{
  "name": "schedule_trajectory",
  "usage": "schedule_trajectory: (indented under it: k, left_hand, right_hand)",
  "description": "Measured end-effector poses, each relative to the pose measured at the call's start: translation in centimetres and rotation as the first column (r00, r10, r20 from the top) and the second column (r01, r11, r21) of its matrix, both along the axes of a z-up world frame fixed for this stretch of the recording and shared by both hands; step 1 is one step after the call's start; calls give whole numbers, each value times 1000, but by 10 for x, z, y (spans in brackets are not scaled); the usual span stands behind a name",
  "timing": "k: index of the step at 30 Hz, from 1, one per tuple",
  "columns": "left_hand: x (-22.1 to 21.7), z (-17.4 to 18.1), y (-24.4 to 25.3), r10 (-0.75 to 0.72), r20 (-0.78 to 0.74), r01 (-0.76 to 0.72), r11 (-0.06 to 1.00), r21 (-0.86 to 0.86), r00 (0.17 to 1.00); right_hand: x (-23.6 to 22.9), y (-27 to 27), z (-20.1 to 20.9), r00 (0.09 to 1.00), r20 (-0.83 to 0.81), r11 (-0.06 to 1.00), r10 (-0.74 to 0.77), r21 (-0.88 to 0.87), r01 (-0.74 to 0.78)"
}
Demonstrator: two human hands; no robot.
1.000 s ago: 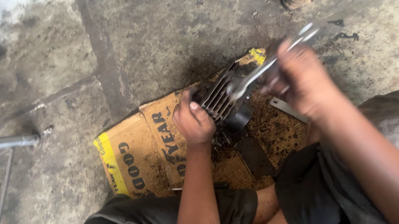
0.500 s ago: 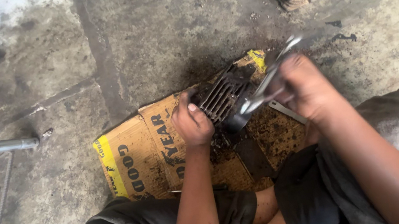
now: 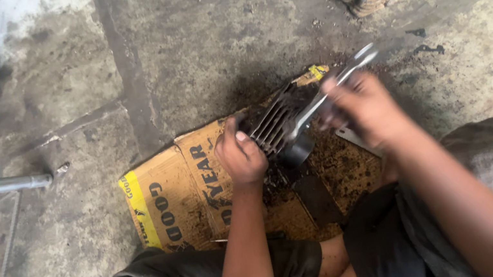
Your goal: The person disassembles an engine cylinder head by using a wrench and a metal strip to loosen parts and scrape surfaces.
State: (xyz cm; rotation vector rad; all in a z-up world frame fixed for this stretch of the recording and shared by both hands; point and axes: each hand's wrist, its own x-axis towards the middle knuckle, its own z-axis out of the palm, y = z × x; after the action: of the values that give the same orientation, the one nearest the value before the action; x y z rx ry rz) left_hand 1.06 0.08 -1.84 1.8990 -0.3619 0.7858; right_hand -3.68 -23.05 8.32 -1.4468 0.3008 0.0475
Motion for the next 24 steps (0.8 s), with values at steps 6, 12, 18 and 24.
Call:
schedule_trajectory:
  k: [6,12,18,24]
  left_hand:
    - [-4,5,-1,21,-91,-20,1000,12,996]
    - [0,-10,-1,0,2,0,1000,15,1000]
    - [0,-1,3,22,-110,-19,999,26,994]
    - [0,4,8,-43,-32,43,999,13,999]
  right_hand:
    - [-10,-11,8,975,196,898,-103,440,6]
    - [-13,11,22,984,152,980,88,-192,-58]
    - [-5,5,24,919,348,961,187,131,-245]
    - [-19,-19,30,919,370,975,136,115,-191]
